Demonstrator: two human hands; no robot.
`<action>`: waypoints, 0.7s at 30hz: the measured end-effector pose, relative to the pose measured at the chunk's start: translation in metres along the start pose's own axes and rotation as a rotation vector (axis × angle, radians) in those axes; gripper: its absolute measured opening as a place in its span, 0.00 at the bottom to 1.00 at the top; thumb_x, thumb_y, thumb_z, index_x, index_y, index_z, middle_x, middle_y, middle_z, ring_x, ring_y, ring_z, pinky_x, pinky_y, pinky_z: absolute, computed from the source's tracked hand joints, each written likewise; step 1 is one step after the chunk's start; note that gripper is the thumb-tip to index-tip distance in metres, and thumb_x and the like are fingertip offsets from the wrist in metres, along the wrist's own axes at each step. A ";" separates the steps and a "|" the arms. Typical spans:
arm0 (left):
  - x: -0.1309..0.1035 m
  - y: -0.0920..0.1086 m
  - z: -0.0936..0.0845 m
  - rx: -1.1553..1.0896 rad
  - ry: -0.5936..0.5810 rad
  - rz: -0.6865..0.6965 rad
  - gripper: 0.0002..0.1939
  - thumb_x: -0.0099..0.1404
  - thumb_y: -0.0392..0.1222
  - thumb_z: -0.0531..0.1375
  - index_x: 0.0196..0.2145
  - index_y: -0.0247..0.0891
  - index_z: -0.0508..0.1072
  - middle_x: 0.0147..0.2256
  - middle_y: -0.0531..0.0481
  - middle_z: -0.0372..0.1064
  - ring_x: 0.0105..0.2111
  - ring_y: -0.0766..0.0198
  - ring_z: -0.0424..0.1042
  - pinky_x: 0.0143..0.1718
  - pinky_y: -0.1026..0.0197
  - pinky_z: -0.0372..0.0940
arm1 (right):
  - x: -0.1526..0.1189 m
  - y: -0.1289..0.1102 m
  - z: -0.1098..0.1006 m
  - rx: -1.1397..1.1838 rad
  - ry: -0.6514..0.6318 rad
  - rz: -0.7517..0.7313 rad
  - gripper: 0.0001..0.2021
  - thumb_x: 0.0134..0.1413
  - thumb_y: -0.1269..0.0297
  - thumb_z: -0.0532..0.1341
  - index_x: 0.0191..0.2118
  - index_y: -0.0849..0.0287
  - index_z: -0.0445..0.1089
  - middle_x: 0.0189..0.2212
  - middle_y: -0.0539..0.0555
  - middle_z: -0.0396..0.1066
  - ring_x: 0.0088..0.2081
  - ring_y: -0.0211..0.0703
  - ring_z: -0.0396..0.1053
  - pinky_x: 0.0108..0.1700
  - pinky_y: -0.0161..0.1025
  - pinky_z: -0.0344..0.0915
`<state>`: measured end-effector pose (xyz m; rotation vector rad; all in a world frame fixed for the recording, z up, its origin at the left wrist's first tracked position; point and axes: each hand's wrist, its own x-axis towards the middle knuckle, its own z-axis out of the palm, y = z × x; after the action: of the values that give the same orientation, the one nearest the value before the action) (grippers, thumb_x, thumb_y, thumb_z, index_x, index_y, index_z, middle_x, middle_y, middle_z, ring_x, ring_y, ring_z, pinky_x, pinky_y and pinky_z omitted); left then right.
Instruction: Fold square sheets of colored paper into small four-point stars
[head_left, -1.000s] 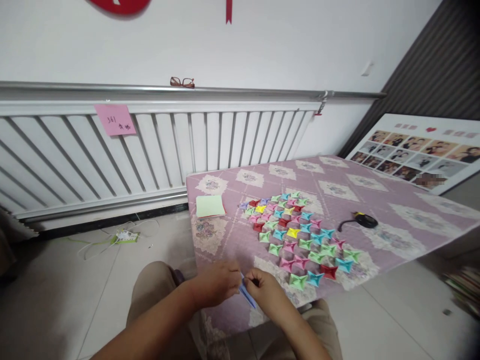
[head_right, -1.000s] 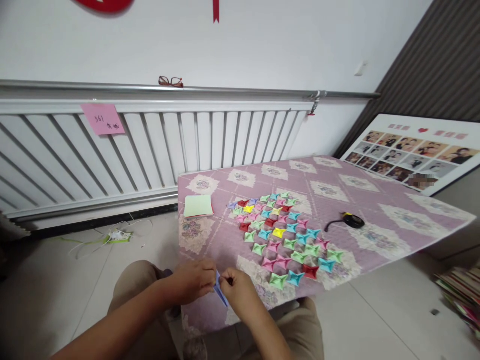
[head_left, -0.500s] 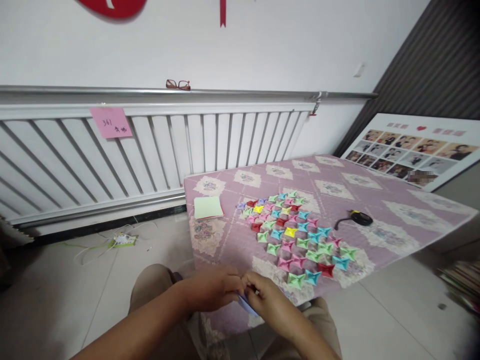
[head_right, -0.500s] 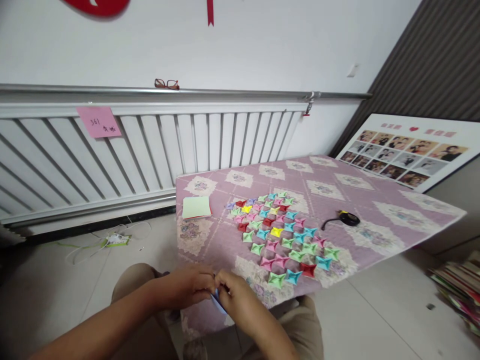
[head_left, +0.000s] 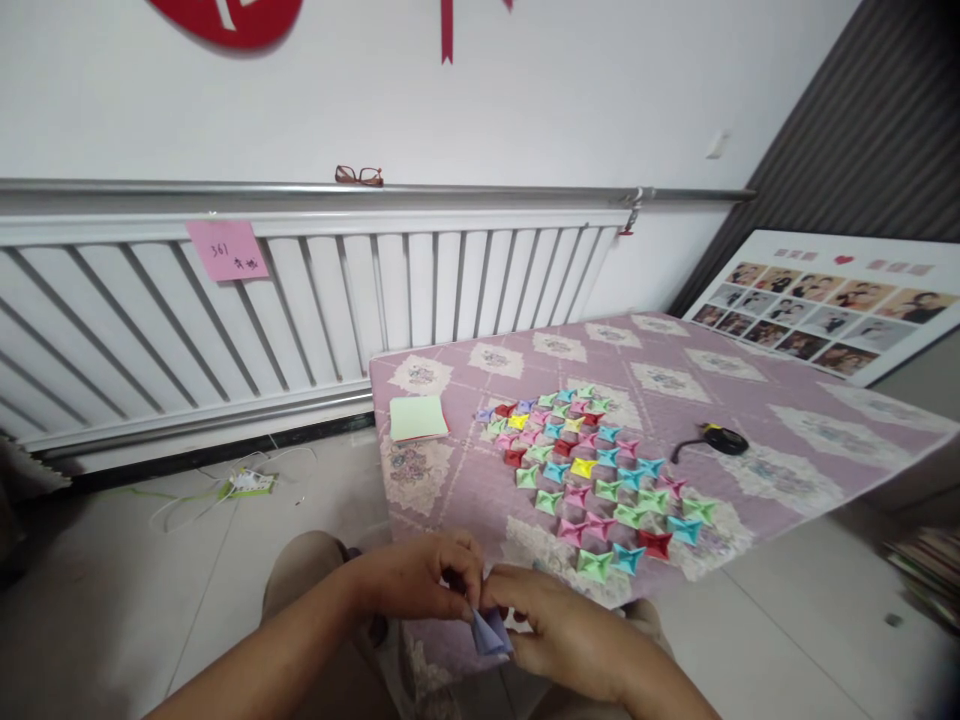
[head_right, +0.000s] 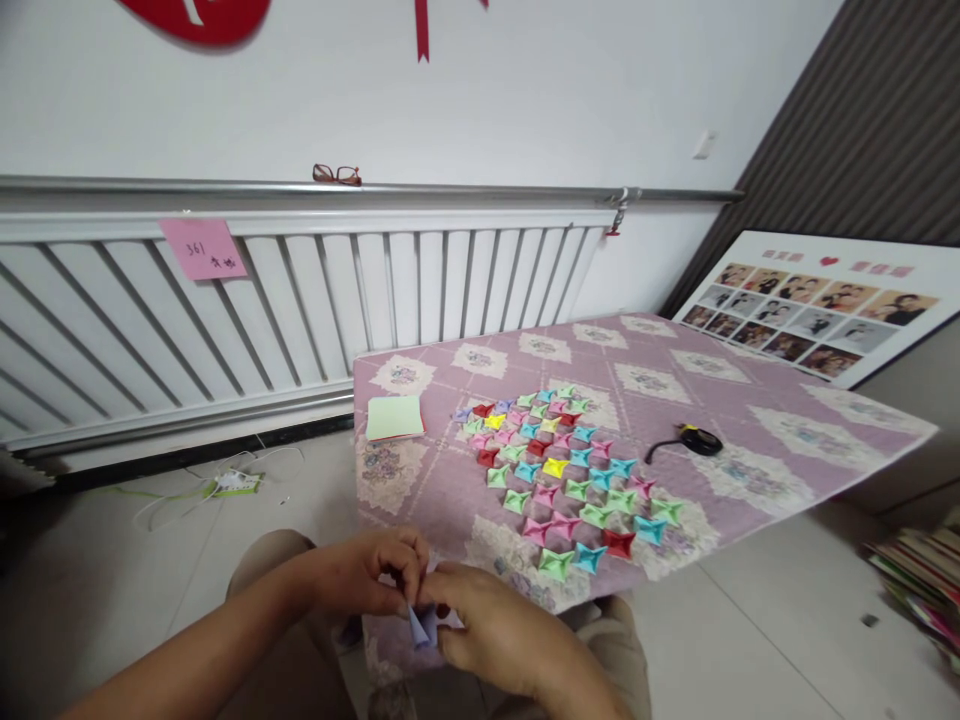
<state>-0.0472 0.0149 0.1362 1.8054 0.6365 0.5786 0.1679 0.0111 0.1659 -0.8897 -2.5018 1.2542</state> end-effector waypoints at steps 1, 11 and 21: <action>0.000 0.000 -0.001 -0.049 -0.008 -0.007 0.09 0.59 0.45 0.64 0.28 0.37 0.72 0.35 0.52 0.63 0.36 0.66 0.65 0.41 0.63 0.62 | 0.001 -0.002 -0.001 0.022 -0.014 -0.006 0.13 0.43 0.76 0.56 0.33 0.54 0.72 0.32 0.48 0.69 0.34 0.39 0.65 0.34 0.31 0.57; -0.007 -0.005 0.003 -0.471 0.127 -0.027 0.19 0.54 0.52 0.67 0.29 0.35 0.67 0.44 0.47 0.62 0.39 0.64 0.63 0.41 0.61 0.58 | -0.001 0.006 -0.007 0.305 0.016 0.145 0.04 0.50 0.65 0.60 0.27 0.58 0.66 0.25 0.46 0.60 0.29 0.36 0.57 0.31 0.31 0.54; -0.001 0.007 0.018 -0.657 0.311 -0.041 0.25 0.47 0.52 0.71 0.22 0.35 0.59 0.35 0.50 0.64 0.31 0.68 0.63 0.33 0.65 0.57 | 0.006 0.002 -0.001 0.590 0.050 0.180 0.03 0.43 0.72 0.58 0.26 0.59 0.67 0.22 0.44 0.61 0.26 0.33 0.56 0.29 0.30 0.53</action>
<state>-0.0355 -0.0002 0.1375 1.0942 0.5970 0.9266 0.1645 0.0163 0.1649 -0.9751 -1.8624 1.8548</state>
